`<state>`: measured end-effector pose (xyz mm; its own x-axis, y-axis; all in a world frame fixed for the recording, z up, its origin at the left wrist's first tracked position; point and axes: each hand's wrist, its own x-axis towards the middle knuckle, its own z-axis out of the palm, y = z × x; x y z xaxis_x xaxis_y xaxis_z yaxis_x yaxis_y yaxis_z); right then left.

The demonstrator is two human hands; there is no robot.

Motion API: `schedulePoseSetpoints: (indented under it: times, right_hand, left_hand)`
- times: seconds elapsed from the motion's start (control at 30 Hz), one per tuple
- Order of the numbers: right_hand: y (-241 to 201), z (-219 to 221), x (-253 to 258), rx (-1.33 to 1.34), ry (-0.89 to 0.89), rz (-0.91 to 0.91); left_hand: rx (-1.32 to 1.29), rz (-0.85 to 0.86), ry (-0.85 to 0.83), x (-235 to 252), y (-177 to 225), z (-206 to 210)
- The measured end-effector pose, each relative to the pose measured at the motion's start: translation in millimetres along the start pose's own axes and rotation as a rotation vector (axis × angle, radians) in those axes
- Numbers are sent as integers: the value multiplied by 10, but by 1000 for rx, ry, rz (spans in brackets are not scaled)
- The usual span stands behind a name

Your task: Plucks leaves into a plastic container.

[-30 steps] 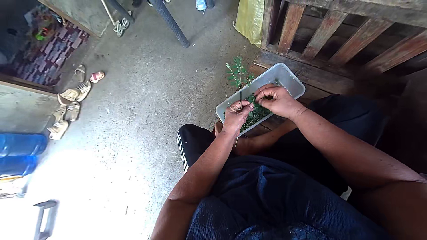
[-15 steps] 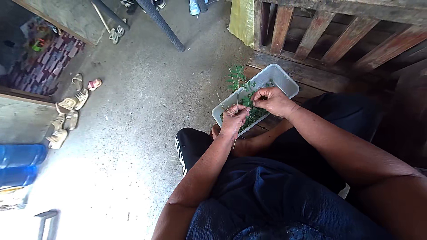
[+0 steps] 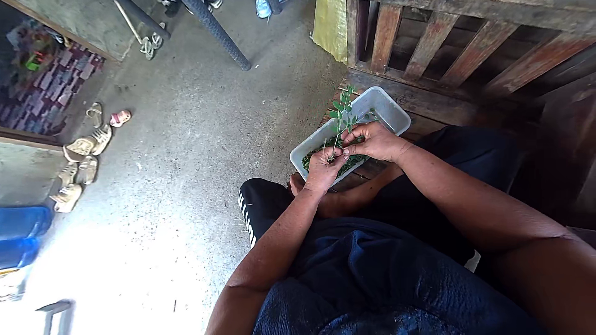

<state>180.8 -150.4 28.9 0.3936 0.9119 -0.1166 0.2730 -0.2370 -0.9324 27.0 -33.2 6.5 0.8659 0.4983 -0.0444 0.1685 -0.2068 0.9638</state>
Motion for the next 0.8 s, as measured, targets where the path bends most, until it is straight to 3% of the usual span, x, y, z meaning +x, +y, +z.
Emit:
schedulePoseSetpoints:
  times: [0.2, 0.4, 0.53, 0.7, 0.8]
  right_hand:
    - [66, 100, 24, 15, 61, -141]
    - [130, -38, 76, 142, 303, 111]
    - [100, -112, 62, 244, 147, 318]
    - [76, -105, 31, 346, -20, 264]
    - [78, -52, 34, 341, -25, 249]
  left_hand:
    - [-67, -69, 16, 5, 8, 14]
    - [-187, -253, -13, -54, 30, -20]
    - [-318, -288, -12, -17, 2, -24]
    - [-352, -261, -19, -18, -24, -48]
    - [-335, -259, -23, -21, -35, -50]
